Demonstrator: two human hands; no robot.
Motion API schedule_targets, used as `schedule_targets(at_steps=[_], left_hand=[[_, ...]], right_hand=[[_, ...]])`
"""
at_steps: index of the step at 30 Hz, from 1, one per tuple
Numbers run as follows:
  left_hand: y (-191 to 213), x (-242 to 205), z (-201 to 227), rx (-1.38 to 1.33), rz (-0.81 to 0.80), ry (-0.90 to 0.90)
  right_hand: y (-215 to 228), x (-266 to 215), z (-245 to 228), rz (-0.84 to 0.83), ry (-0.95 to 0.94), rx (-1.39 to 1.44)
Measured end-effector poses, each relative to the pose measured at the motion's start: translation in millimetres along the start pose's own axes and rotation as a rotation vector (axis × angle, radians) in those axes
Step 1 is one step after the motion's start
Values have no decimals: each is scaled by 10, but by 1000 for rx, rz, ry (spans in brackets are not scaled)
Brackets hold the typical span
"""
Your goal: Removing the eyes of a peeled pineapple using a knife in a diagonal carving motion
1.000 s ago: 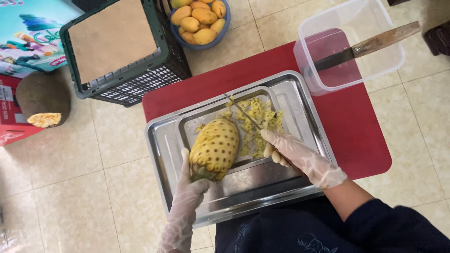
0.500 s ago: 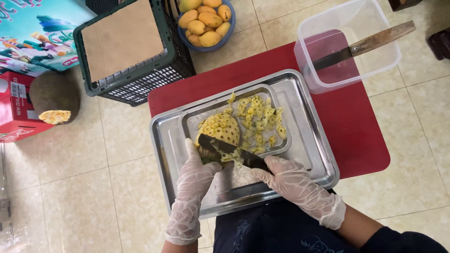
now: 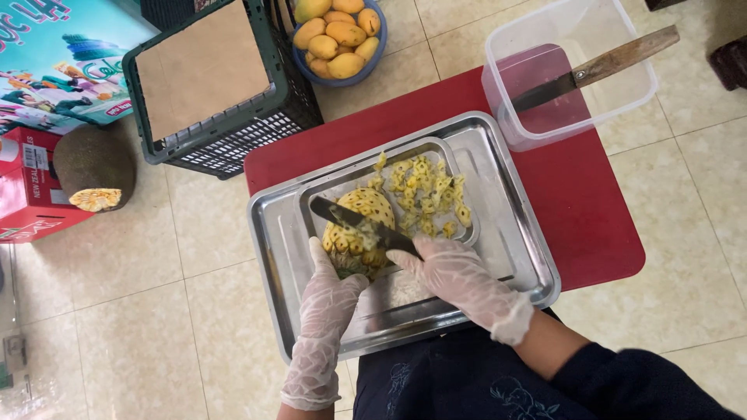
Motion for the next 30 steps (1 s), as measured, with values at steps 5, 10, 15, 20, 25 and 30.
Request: schedule_targets(at_steps=[5,10,15,20,25,30], left_hand=[[19,63,-43,-5,4,3],[-12,43,-26,7,9,7],[-90,76,-64,25,21,3],[-46,332,-279,-73,82,-67],[0,366,-265,59,98,-24],[-15,-151,154,149,13,40]], right_hand=[[-39,-192,154,-95,-113,-53],[22,-63,-7,-112,-134,147],[329,260,-151,4,-100,44],[301,47,140,-93,-92,764],[89,13,468,-119,-71,741],[22,-281,379,-43,-32,-78]])
Point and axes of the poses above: each hand's wrist, its own x-axis towards the middle knuckle, its own y-axis out of the back of the hand, z = x × y, the point moved 6 cm from there along x, towards the middle knuckle, and after that the axes turned 14 degrees about -z, right-handed, at the moved point
